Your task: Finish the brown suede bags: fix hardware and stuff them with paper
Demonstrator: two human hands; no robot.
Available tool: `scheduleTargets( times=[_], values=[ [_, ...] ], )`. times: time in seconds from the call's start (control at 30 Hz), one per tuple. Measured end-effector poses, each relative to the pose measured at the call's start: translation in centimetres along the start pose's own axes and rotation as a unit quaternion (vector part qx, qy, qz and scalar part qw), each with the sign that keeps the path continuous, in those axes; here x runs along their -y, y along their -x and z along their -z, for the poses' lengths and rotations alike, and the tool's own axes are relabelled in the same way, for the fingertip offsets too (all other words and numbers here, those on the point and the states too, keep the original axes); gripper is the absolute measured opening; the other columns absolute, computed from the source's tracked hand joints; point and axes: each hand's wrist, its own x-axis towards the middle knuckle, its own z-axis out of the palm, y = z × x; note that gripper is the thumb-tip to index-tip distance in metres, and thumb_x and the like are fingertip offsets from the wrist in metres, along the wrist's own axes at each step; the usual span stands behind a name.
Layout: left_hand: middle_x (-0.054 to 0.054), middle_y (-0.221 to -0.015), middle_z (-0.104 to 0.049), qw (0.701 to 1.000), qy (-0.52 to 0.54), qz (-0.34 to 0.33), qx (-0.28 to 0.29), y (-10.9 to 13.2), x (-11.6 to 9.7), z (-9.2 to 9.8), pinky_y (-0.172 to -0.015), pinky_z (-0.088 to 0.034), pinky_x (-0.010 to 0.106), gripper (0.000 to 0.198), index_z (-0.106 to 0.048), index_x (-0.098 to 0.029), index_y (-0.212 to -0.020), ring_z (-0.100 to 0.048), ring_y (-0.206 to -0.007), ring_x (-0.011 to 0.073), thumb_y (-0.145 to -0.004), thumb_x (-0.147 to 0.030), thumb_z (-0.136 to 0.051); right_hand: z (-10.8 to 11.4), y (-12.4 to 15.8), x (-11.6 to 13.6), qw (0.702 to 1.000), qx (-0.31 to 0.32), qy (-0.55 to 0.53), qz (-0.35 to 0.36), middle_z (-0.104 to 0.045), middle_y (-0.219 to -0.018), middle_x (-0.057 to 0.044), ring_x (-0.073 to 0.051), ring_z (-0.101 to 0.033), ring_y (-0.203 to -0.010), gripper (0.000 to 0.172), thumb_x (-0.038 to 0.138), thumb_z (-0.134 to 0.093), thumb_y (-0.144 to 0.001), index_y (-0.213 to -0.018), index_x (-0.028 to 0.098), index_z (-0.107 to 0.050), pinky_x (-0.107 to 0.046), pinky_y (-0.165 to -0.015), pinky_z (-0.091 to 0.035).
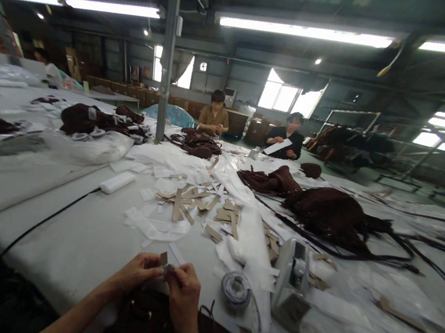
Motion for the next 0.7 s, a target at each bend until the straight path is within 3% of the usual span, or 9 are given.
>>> scheduleTargets(
  times=[0.13,0.3,0.37,0.5,0.57,0.7],
  values=[
    [0.006,-0.089,-0.069,0.997,-0.058,-0.028,0.042,0.2,-1.1,-0.5,-0.078,-0.044,0.029,0.031,-0.072,-0.012,-0.091,-0.058,-0.087,0.0220,-0.076,-0.039,-0.070,0.2,-0.3,-0.3,1.000,-0.004,-0.015,-0.007,-0.057,-0.082,-0.002,-0.017,-0.057,-0.081,0.012,0.026,-0.064,-0.076,-0.069,0.024,-0.074,-0.028,-0.072,-0.042],
    [0.005,-0.089,-0.068,0.991,-0.113,-0.033,0.063,0.4,-1.6,-0.5,-0.080,-0.044,0.030,0.032,-0.072,-0.013,-0.093,-0.056,-0.087,0.0230,-0.078,-0.042,-0.066,0.2,-0.8,-1.1,0.996,0.010,-0.069,-0.053,-0.064,-0.085,-0.003,-0.017,-0.061,-0.081,0.005,0.022,-0.068,-0.067,-0.066,0.020,-0.072,-0.029,-0.074,-0.045],
    [0.005,-0.089,-0.067,0.991,-0.109,-0.028,0.078,0.4,-1.7,-0.5,-0.078,-0.044,0.029,0.031,-0.071,-0.013,-0.093,-0.056,-0.086,0.0222,-0.079,-0.040,-0.065,0.1,-1.0,-1.5,0.993,0.014,-0.087,-0.076,-0.064,-0.081,-0.002,-0.015,-0.059,-0.072,0.005,0.020,-0.069,-0.063,-0.069,0.019,-0.069,-0.026,-0.068,-0.045],
    [0.004,-0.088,-0.066,0.990,-0.084,-0.025,0.112,0.7,-2.0,-0.6,-0.074,-0.042,0.027,0.026,-0.070,-0.013,-0.095,-0.056,-0.083,0.0201,-0.079,-0.033,-0.065,0.2,-1.4,-2.1,0.983,0.030,-0.128,-0.126,-0.059,-0.071,0.007,-0.007,-0.042,-0.050,0.051,0.019,-0.070,-0.058,-0.107,0.021,-0.058,-0.020,-0.048,-0.036],
    [0.004,-0.091,-0.067,0.990,-0.066,-0.024,0.126,0.9,-2.3,-0.6,-0.076,-0.043,0.027,0.026,-0.070,-0.013,-0.097,-0.057,-0.085,0.0209,-0.079,-0.030,-0.065,0.4,-1.5,-2.3,0.979,0.058,-0.142,-0.135,-0.057,-0.068,0.008,-0.007,-0.042,-0.051,0.061,0.019,-0.071,-0.056,-0.115,0.021,-0.055,-0.019,-0.048,-0.035],
    [0.005,-0.103,-0.068,0.989,-0.023,-0.007,0.147,1.2,-2.6,-0.6,-0.085,-0.043,0.031,0.033,-0.068,-0.014,-0.106,-0.058,-0.098,0.0249,-0.077,-0.029,-0.067,0.6,-1.5,-2.4,0.973,0.107,-0.145,-0.141,-0.057,-0.064,0.005,-0.009,-0.048,-0.057,0.035,0.026,-0.075,-0.058,-0.092,0.017,-0.070,-0.020,-0.052,-0.037]
  ],
)
